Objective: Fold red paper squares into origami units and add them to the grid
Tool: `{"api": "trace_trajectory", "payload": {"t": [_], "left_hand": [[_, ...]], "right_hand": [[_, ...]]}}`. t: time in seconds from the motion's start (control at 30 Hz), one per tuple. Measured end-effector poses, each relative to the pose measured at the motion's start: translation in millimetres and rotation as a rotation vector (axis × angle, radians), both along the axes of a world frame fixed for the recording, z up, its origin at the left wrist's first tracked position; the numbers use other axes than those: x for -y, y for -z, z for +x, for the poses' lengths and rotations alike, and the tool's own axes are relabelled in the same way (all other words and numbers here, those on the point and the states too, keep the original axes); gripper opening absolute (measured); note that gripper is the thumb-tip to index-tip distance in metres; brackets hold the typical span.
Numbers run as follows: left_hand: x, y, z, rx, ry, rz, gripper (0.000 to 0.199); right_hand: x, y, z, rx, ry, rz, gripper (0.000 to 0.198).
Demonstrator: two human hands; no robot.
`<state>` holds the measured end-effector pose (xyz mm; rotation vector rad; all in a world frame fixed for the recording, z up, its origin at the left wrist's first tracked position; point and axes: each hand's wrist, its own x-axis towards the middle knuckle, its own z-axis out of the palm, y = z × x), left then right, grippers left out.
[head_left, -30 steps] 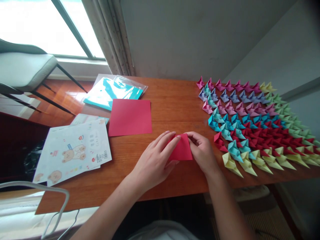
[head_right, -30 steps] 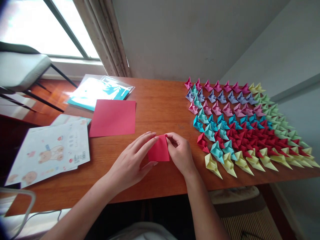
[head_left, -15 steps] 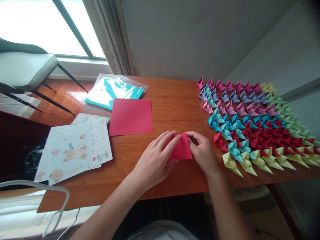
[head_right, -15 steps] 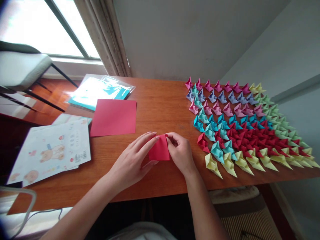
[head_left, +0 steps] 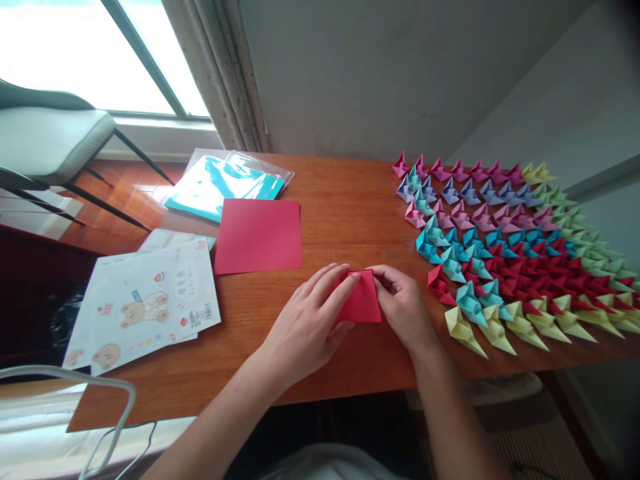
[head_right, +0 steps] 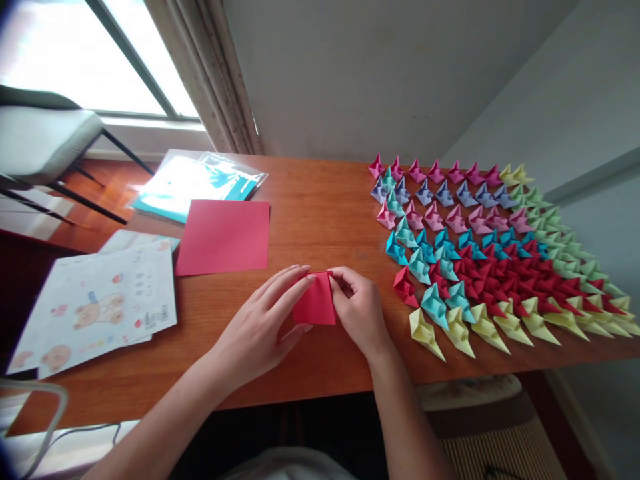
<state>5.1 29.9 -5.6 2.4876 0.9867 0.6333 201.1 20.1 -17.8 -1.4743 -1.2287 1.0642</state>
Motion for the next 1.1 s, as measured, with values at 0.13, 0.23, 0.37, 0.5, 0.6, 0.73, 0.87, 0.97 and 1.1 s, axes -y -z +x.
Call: {"api": "trace_trajectory", "payload": {"t": [0.13,0.23,0.37,0.5,0.6,0.73,0.87,0.97,1.1], "left_hand": [[3,-6.8,-4,0.058,0.038,-0.055,0.065],[3,-12.9,-9,0.186,0.09,-0.162,0.071],[-1,-19.1,-17,0.361,0.021,-0.337,0.042],[-5,-24.0,-23,0.266,-0.026,-0.417,0.036],[-3,-23.9,-24,0.075,-0.053,-0.335,0.027],[5,-16.8,-20,-0.211,-0.092,-0.037,0.024],[13,-11.1,-19,-0.436,-0.037,0.159,0.028],[14,-10.9,-21,-0.531,0.036,0.228,0.031],[11,-13.2,-26,-0.572,0.112,0.303,0.031]], "right_hand": [[1,-2,0,0.041,0.07,-0.007,0.025],[2,-4,-1,0.056,0.109,0.005,0.023],[5,-5,-2,0.078,0.106,0.023,0.023],[6,-2,-3,0.158,0.112,0.039,0.025],[9,-1,-4,0.283,0.117,0.054,0.023],[16,-4,-6,0.45,0.128,0.06,0.021],[25,-5,-5,0.604,0.077,0.067,0.02],[32,-3,-2,0.701,0.042,0.082,0.018],[39,-3,1,0.765,0.007,0.111,0.015]]}}
